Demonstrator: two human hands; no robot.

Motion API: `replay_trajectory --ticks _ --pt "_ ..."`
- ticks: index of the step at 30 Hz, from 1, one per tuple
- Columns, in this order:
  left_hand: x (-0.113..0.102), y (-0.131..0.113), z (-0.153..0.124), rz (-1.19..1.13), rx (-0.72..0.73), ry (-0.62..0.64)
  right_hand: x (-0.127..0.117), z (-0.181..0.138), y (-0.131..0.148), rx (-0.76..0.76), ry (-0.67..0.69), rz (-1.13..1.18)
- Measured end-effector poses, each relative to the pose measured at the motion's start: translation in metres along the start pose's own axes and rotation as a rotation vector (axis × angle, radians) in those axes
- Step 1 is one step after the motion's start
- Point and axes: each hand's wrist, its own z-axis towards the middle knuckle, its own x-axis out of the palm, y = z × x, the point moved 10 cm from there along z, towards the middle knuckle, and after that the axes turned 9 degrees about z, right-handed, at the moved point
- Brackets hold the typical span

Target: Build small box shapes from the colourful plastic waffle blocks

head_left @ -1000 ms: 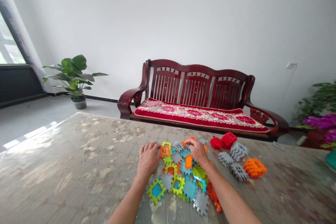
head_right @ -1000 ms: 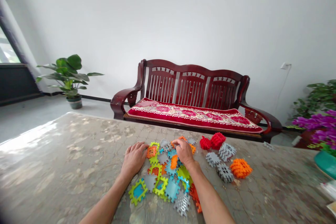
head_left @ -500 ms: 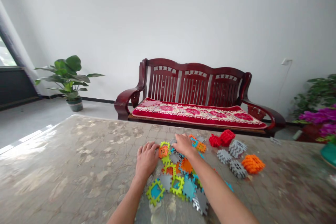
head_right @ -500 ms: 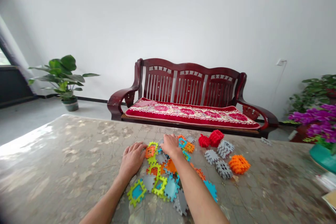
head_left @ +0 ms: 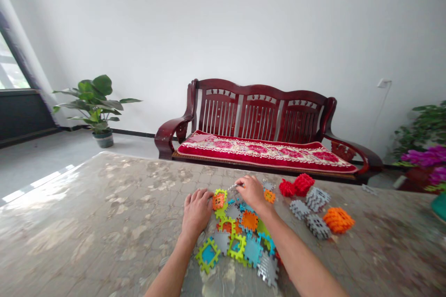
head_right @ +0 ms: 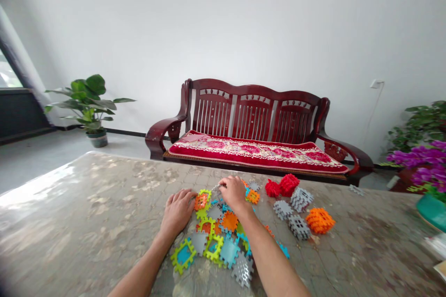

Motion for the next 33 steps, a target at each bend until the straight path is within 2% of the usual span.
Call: replay_trajectory --ticks 5,9,13,17,20,22,28,33 --pt "0.000 0.000 0.000 0.006 0.011 -0.002 -0.036 -0.041 -0.030 -0.082 -0.191 0.233" --pt "-0.001 0.000 0.000 0.017 0.008 -0.007 -0.028 -0.073 -0.065 -0.066 -0.149 0.323" --pt "-0.002 -0.002 0.000 0.028 0.012 -0.006 -0.021 -0.085 -0.085 0.002 -0.153 0.381" --pt "-0.004 -0.003 0.001 0.030 0.015 -0.009 -0.012 -0.079 -0.083 0.060 -0.089 0.430" --pt "-0.004 -0.002 0.000 0.031 0.013 -0.010 -0.015 -0.075 -0.076 0.079 -0.106 0.355" --pt "-0.004 -0.002 0.000 0.029 0.016 -0.008 -0.017 -0.074 -0.066 0.046 -0.102 0.258" --pt "-0.002 -0.001 0.000 0.031 0.014 -0.003 0.001 -0.071 -0.047 -0.038 0.059 0.074" --pt "-0.002 -0.002 0.001 0.029 0.017 -0.007 -0.001 -0.068 -0.046 -0.043 0.024 0.024"
